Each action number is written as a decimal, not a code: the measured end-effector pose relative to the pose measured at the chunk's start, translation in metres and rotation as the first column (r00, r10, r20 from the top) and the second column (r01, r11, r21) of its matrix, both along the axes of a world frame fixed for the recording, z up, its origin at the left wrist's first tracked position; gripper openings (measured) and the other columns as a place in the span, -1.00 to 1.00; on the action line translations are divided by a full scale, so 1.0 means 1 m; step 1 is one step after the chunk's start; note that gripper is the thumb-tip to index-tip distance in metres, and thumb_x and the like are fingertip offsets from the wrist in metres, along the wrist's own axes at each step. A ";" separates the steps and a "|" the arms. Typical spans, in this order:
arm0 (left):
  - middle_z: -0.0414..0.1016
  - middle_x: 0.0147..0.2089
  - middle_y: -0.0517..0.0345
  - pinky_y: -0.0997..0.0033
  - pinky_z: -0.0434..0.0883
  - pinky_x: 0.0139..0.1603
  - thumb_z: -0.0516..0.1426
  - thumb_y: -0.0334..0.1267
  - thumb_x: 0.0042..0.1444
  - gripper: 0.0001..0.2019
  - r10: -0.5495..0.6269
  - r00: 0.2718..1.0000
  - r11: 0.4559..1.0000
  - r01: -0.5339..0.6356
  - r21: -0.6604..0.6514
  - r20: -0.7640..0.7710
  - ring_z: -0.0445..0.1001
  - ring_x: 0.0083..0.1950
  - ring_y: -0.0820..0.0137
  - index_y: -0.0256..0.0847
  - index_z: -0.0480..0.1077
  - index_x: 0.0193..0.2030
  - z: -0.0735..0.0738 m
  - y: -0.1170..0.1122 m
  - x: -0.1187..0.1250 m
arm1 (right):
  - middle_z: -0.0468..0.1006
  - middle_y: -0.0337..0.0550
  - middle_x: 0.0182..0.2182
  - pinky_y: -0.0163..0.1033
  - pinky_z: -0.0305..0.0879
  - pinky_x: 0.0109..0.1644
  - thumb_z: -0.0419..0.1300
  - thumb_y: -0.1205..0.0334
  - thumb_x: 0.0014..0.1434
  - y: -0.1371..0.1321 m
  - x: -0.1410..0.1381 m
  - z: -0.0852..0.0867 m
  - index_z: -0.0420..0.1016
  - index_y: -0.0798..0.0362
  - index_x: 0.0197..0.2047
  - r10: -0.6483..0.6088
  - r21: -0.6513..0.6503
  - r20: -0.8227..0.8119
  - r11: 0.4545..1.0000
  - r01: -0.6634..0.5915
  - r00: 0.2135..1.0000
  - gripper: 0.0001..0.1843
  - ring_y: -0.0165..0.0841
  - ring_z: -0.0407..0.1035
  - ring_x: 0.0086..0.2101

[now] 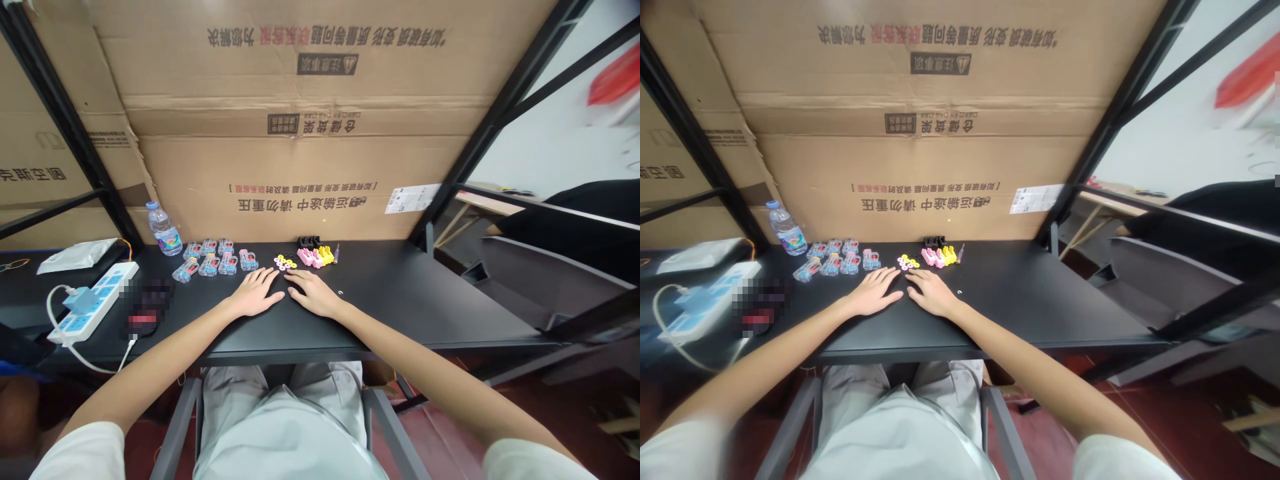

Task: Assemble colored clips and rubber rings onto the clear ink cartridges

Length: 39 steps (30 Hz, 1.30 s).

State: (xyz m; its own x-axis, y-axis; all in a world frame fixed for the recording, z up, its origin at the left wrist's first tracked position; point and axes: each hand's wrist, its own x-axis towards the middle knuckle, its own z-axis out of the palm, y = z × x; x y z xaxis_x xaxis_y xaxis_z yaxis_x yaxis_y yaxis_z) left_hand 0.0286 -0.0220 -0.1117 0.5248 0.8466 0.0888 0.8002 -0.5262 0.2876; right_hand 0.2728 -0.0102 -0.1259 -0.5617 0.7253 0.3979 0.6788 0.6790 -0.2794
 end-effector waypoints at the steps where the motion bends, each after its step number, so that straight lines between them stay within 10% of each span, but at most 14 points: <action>1: 0.03 0.65 -0.12 -0.14 0.00 0.60 -0.11 0.27 0.45 -0.23 -0.002 1.000 1.000 0.002 -0.002 0.010 -0.04 0.66 -0.05 -0.17 0.03 0.61 0.000 0.000 0.000 | 0.53 0.12 0.30 0.17 0.29 0.44 0.13 0.14 0.43 0.000 0.000 0.000 0.53 0.10 0.34 -0.001 0.001 0.000 1.000 0.001 1.000 -0.51 -0.02 0.39 0.32; 10: 0.02 0.65 -0.12 -0.18 0.04 0.58 -0.04 0.25 0.44 -0.23 -0.032 0.995 0.999 0.031 0.006 0.095 -0.03 0.65 -0.07 -0.07 -0.08 0.63 -0.001 0.000 -0.003 | 0.58 0.09 0.25 0.23 0.35 0.37 0.13 0.13 0.43 0.000 0.000 0.004 0.57 0.03 0.27 0.030 0.036 0.029 0.999 -0.031 0.999 -0.57 0.02 0.44 0.26; 19: 0.19 0.57 -0.02 -0.11 0.09 0.58 0.03 0.05 0.46 -0.40 -0.032 0.989 0.980 0.003 0.198 0.142 0.04 0.61 0.01 -0.05 0.16 0.55 0.019 0.013 -0.019 | 0.72 -0.03 -0.05 0.04 0.47 0.14 0.07 0.15 0.42 0.065 0.011 0.050 0.70 -0.03 -0.02 -0.108 0.125 -0.136 0.984 0.125 0.985 -0.66 -0.07 0.56 -0.03; 28: 0.41 0.41 -0.05 -0.06 0.21 0.49 0.05 -0.15 0.40 -0.55 0.216 0.948 0.908 -0.282 0.308 0.232 0.27 0.46 0.05 -0.10 0.37 0.38 0.020 0.058 -0.084 | 0.70 -0.02 -0.18 0.06 0.45 0.07 0.09 0.18 0.31 0.104 0.058 0.019 0.65 -0.01 -0.14 -0.239 0.161 -0.401 0.932 0.325 0.884 -0.72 -0.08 0.52 -0.14; 39: 0.45 0.40 0.04 -0.11 0.20 0.46 0.05 -0.12 0.40 -0.62 0.219 0.957 0.938 -0.260 0.228 0.190 0.29 0.44 0.05 0.03 0.49 0.28 0.012 0.061 -0.082 | 0.67 0.00 -0.09 0.11 0.41 0.16 0.12 0.12 0.35 0.097 0.052 0.012 0.70 -0.05 -0.17 -0.235 0.154 -0.267 0.947 0.282 0.935 -0.71 -0.06 0.48 -0.05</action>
State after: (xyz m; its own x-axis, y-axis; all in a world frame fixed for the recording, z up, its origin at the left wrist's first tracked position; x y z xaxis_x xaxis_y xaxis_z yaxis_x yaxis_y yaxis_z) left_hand -0.0537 0.0386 -0.0998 0.2706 0.8856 0.3775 0.8658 -0.3953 0.3069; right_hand 0.3252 0.0868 -0.1134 -0.2340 0.7319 0.6399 0.7657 0.5444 -0.3426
